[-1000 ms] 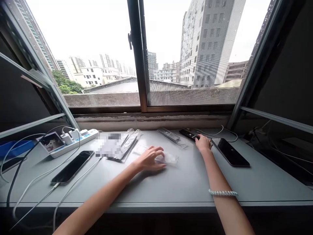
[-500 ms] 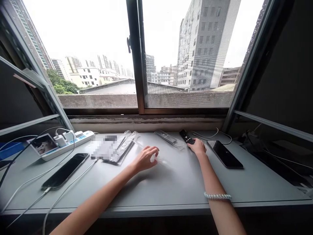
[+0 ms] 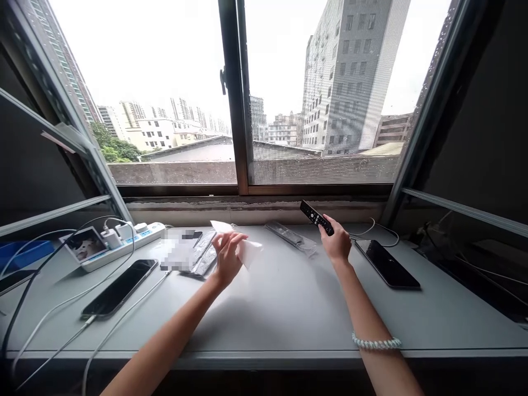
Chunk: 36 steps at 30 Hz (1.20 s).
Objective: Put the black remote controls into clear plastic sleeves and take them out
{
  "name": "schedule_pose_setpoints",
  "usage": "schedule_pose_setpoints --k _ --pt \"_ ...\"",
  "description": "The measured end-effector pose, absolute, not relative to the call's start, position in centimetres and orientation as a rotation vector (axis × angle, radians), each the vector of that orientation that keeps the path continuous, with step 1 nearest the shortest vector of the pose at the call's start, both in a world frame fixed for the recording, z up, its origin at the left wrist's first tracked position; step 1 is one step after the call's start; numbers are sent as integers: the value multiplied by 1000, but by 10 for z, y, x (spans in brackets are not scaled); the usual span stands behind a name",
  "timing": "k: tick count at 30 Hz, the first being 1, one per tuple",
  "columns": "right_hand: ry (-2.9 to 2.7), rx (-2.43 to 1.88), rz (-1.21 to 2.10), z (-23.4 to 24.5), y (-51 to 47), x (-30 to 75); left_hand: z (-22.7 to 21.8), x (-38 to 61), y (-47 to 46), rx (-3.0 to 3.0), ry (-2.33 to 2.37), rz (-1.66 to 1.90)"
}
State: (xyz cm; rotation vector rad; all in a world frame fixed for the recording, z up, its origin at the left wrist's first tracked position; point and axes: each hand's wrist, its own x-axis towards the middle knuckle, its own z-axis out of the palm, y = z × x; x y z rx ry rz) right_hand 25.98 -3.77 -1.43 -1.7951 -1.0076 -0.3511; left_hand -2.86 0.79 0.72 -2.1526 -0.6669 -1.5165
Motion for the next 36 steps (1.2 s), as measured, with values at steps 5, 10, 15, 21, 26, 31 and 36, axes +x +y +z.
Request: schedule_pose_setpoints --k 5,10,15,21,26,31,36 --pt "-1275 -1551 -535 -10 -38 242 9 -32 14 -2052 -920 -1321" --pt "-1502 -1463 -592 -11 -40 226 0 -25 23 -2297 -863 -958" --pt "-1592 -1321 -614 -10 -43 217 -5 -24 28 -2458 -1006 -914" --pt "-1488 -1172 -662 -7 -44 212 -1 -28 30 -2484 -1163 -1015" --pt "-1427 -1119 -666 -5 -45 210 -4 -28 31 -2458 -1120 -990" --pt "-1397 -1191 -612 -3 -48 208 -10 -26 30 -2573 -1193 -809" --pt "-1424 -1255 -510 -3 -49 208 -16 -21 25 -2726 -1266 -706"
